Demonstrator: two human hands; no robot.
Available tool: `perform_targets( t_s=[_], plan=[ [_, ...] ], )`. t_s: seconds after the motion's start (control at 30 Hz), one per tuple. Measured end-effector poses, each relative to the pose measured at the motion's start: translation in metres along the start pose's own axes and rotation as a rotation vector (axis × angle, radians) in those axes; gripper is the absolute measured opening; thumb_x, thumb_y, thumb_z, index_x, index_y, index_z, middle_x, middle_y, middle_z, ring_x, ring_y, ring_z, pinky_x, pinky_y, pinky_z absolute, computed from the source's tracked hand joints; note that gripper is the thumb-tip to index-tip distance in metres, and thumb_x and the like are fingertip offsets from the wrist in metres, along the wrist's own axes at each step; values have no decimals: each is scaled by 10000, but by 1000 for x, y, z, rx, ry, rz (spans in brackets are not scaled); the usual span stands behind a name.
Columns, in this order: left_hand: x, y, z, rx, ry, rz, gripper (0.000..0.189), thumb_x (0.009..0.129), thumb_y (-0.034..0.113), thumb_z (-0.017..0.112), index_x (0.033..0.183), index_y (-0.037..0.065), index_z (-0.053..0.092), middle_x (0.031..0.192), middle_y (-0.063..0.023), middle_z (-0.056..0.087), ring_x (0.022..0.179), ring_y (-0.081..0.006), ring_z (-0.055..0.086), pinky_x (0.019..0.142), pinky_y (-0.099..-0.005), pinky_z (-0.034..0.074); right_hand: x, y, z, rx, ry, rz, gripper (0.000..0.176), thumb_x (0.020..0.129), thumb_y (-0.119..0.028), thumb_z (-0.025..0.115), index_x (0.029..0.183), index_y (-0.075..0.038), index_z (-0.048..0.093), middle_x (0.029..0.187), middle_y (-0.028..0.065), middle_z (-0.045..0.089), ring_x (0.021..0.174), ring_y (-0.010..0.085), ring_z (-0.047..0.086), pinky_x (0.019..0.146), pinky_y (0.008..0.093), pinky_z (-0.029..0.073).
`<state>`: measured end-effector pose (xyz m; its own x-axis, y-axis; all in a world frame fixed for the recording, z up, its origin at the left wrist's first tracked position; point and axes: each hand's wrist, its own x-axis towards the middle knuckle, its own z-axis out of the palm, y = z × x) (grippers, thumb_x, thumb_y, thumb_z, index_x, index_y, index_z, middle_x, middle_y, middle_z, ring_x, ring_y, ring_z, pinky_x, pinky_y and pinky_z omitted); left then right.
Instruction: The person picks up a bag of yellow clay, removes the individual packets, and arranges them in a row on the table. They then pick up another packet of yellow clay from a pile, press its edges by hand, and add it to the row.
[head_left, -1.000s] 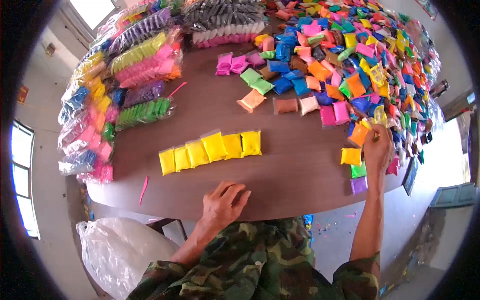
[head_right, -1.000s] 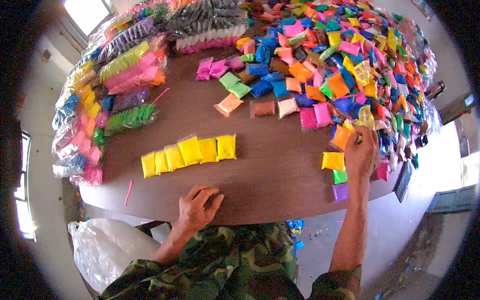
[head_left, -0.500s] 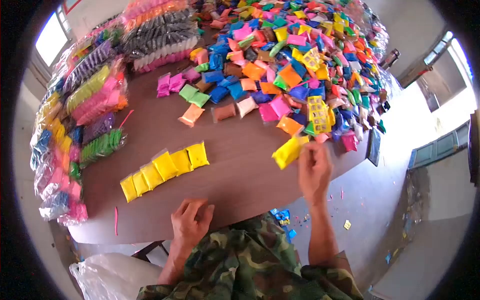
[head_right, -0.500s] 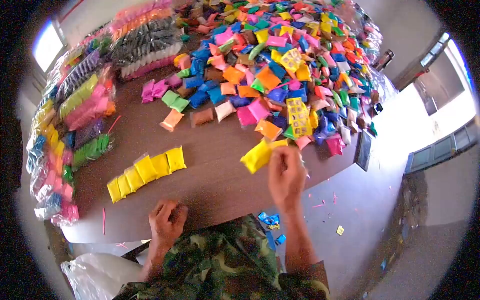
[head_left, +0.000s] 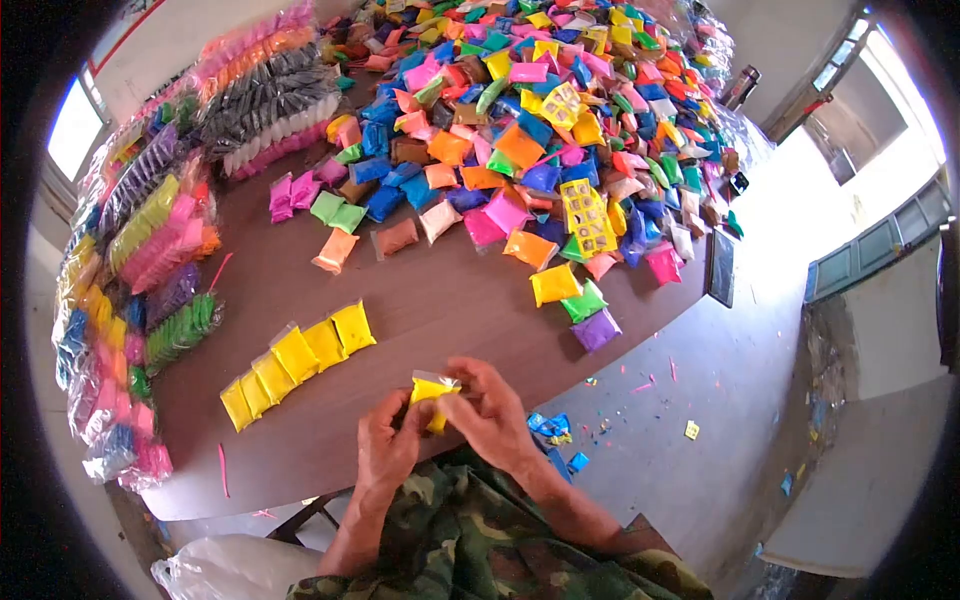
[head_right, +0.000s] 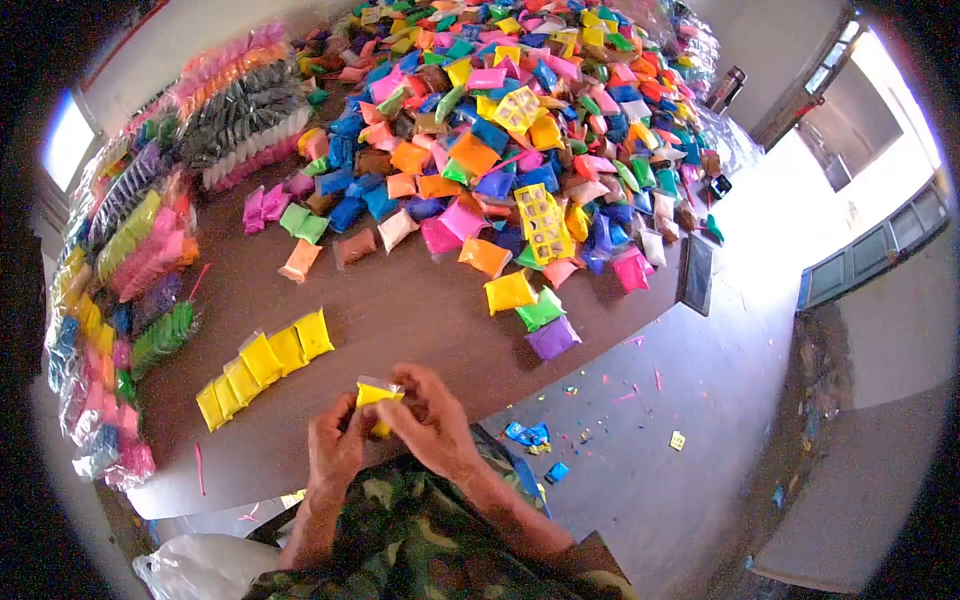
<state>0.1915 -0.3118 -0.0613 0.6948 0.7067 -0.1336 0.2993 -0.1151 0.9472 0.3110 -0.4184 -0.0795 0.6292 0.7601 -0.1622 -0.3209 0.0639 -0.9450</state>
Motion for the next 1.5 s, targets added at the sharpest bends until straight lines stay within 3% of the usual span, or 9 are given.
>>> perform_targets(
  t_s=[0.13, 0.47, 0.53, 0.7, 0.8, 1.1, 1.23, 1.37, 1.5],
  plan=[
    [-1, 4, 3, -48, 17, 62, 172, 1020, 99, 669, 1111, -45, 696, 891, -37, 714, 844, -76, 621, 723, -271, 534, -5, 13, 12, 135, -87, -20, 344, 1047, -183, 660, 1333, 2, 613, 1198, 23, 658, 1011, 75, 625, 861, 245, 532],
    [-29, -8, 22, 70, -28, 38, 228, 983, 191, 727, 1025, -31, 699, 741, -13, 624, 706, -55, 498, 603, -269, 440, 49, -5, -45, 551, 425, -71, 308, 1102, -337, 552, 998, -50, 595, 855, 69, 666, 739, 175, 666, 665, 337, 592],
    [-26, -7, 14, 21, 42, -6, 222, 995, 185, 715, 1049, -30, 699, 746, -7, 624, 703, -59, 507, 601, -275, 446, 45, -17, -54, 541, 467, -70, 369, 1094, -410, 557, 1035, -47, 593, 907, 98, 678, 828, 203, 687, 798, 366, 609],
    [-7, 1, 8, -101, 38, 31, 207, 1015, 143, 695, 1125, -33, 695, 829, -24, 680, 766, -74, 573, 657, -280, 493, 10, -2, -18, -152, 155, 92, 399, 1070, -269, 591, 1321, 41, 603, 1121, 108, 723, 1043, 160, 665, 968, 288, 521],
    [-10, 3, 17, -139, 12, 118, 212, 1017, 110, 694, 1171, -35, 681, 907, -52, 713, 837, -88, 621, 722, -279, 525, -7, -3, 3, 217, 0, 89, 335, 988, -42, 688, 1318, 10, 661, 1229, 80, 725, 1082, 130, 655, 953, 274, 527],
    [-17, 1, 16, -301, -26, -42, 227, 1031, 120, 675, 1210, -21, 663, 865, -58, 693, 812, -80, 619, 705, -282, 534, -6, 5, -2, 524, -26, 70, 302, 966, -31, 728, 1264, 10, 695, 1263, 124, 733, 1085, 155, 695, 966, 311, 574],
    [-13, -16, 20, 17, 8, 68, 235, 1004, 138, 700, 1199, 17, 650, 767, -138, 678, 684, -174, 681, 622, -366, 535, 2, 4, -13, 123, -11, 61, 363, 956, 17, 706, 1315, 25, 651, 1206, 129, 756, 1087, 166, 706, 961, 293, 569],
    [-11, -11, 17, 267, 109, 210, 224, 961, 123, 712, 1158, 42, 645, 843, -235, 705, 745, -471, 673, 621, -496, 534, 18, -9, -8, -259, -29, -44, 373, 936, -27, 744, 1293, 31, 654, 1148, 140, 773, 1055, 194, 728, 927, 316, 579],
    [-21, -6, 3, 321, 159, 254, 263, 934, 128, 737, 1164, 36, 651, 867, -198, 714, 749, -428, 704, 639, -482, 563, 27, -13, -8, -678, -3, -200, 374, 903, -29, 763, 1264, 5, 670, 1198, 179, 739, 1115, 298, 716, 964, 384, 567]
  ],
)
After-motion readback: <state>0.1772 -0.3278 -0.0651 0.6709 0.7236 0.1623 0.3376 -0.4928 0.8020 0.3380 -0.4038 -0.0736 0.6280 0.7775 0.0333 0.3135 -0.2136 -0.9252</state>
